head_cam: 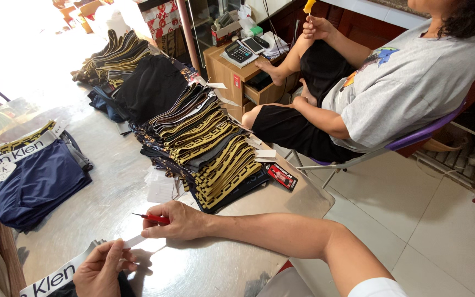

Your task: The person uses a red tagging gun to attach paper tags to the waistbands of black boxer briefs laid on the table, working one garment at a time and setting finished pieces aside. The person occasionally repositions the underwear and reaches for new tags from a pile.

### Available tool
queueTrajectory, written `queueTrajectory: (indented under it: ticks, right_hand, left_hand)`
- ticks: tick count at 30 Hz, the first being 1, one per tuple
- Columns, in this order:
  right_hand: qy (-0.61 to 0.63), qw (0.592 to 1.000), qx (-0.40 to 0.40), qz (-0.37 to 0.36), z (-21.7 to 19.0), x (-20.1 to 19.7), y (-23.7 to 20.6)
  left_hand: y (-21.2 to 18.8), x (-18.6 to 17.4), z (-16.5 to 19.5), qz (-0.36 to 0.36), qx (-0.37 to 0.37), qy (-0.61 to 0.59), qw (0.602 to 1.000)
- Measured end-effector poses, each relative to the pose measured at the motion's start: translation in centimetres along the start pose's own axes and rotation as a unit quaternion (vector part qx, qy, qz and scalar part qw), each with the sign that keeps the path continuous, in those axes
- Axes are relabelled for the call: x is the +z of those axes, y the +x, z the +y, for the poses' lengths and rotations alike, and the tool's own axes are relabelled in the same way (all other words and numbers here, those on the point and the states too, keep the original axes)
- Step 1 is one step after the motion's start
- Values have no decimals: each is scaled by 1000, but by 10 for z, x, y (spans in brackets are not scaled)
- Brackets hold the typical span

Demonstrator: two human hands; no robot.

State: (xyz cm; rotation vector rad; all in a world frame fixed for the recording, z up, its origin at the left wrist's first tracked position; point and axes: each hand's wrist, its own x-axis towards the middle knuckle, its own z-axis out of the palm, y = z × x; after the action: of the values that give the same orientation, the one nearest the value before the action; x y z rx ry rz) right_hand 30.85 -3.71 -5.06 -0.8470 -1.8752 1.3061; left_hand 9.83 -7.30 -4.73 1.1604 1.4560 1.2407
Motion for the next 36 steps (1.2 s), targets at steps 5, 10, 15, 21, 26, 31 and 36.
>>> queueTrajectory:
  ticks: [5, 10, 15, 21, 26, 31, 36]
  right_hand:
    - [9, 1000, 2, 3, 4, 0, 0]
    - [52, 998, 18, 0, 5, 1, -5]
    - [42, 999, 22, 11, 1, 1, -4]
    - [43, 999, -22, 9, 8, 2, -1]
    - [28, 1000, -3, 6, 16, 7, -1]
    - [47, 999, -19, 6, 25, 11, 1]
    - [31, 999, -31, 7, 26, 14, 2]
  left_hand:
    - [-4, 3, 8, 12, -4, 8, 1000]
    - [-1, 3, 2, 27, 10, -57, 998]
    - [13, -5, 9, -48, -52, -128, 989]
    - [8, 1, 2, -130, -103, -118, 979]
    - [-8, 3, -14, -38, -36, -98, 994]
    - [-9, -1, -35, -18, -24, -127, 991]
    - [-10, -5, -48, -35, -5, -164, 986]
